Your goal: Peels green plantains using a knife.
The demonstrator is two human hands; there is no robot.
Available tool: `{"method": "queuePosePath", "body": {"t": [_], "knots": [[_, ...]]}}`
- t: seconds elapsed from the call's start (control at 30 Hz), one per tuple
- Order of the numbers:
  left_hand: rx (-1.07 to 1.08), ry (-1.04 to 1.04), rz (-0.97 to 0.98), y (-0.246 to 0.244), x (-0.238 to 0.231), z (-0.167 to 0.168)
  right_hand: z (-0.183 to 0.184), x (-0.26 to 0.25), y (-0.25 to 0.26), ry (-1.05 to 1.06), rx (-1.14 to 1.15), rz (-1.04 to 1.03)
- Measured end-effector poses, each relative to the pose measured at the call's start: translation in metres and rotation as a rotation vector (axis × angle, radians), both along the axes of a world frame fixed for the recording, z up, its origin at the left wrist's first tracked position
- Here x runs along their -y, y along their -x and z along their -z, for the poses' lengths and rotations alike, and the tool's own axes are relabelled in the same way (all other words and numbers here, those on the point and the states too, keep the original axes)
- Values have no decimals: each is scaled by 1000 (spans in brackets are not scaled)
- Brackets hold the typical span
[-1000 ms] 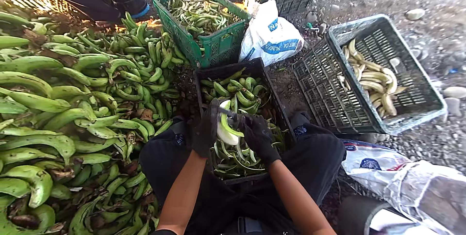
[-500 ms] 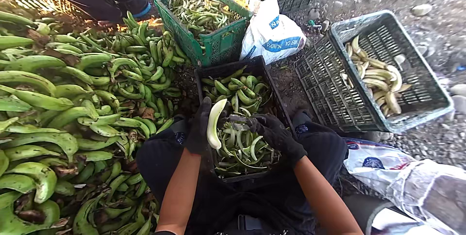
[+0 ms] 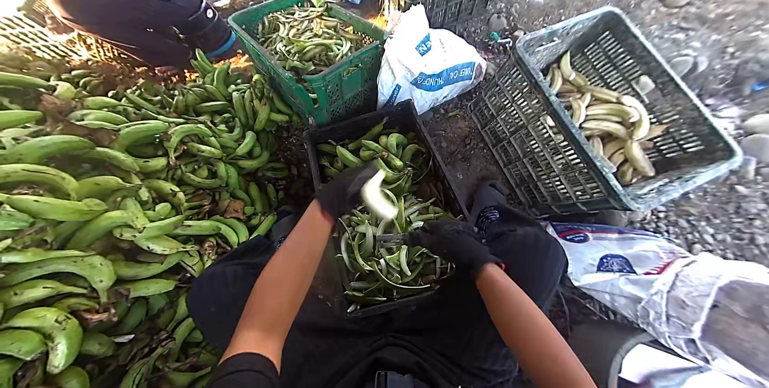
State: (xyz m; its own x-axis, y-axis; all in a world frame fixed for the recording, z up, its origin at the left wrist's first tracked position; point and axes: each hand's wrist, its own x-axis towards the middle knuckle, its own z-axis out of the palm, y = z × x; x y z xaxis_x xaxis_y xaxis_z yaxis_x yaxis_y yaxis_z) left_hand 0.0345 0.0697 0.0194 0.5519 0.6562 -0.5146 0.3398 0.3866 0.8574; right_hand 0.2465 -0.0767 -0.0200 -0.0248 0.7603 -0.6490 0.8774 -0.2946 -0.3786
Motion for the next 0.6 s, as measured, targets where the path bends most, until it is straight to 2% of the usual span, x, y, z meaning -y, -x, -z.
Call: {"method": "queuePosePath", "body": {"t": [0.07,0.1,0.17,0.23,0.3,0.37,0.4,0.47,0.53,0.6], "knots": [[324,112,112,-60,-8,-59,-1,-5,1,-12,-7,4],[391,127,163,-82,-11,-86,-1,-7,-1,-21,-4,20],[326,-4,234,-108,-15,-126,0,-9,-7,-49,-12,58],[111,-234,262,-105,-28,-131,0,-9,-10,-90,-45,84],[-223,-470,293,-83,-47,-106,0,-8,-9,-139,-75,107],[-551,-668,389,-51,-77,-45,-5,-7,-9,-164,-96,141],[-705,-690,445,-35,-92,-10,-8,-8,-9,-165,-109,154],[-928,-592,495,-8,-111,51,-11,-13,-8,-180,-116,163],[-978,-477,408,12,-115,106,-14,-18,-8,-194,-139,186],[-1024,-392,328,17,-108,145,-20,-23,-10,-168,-172,199]]}}
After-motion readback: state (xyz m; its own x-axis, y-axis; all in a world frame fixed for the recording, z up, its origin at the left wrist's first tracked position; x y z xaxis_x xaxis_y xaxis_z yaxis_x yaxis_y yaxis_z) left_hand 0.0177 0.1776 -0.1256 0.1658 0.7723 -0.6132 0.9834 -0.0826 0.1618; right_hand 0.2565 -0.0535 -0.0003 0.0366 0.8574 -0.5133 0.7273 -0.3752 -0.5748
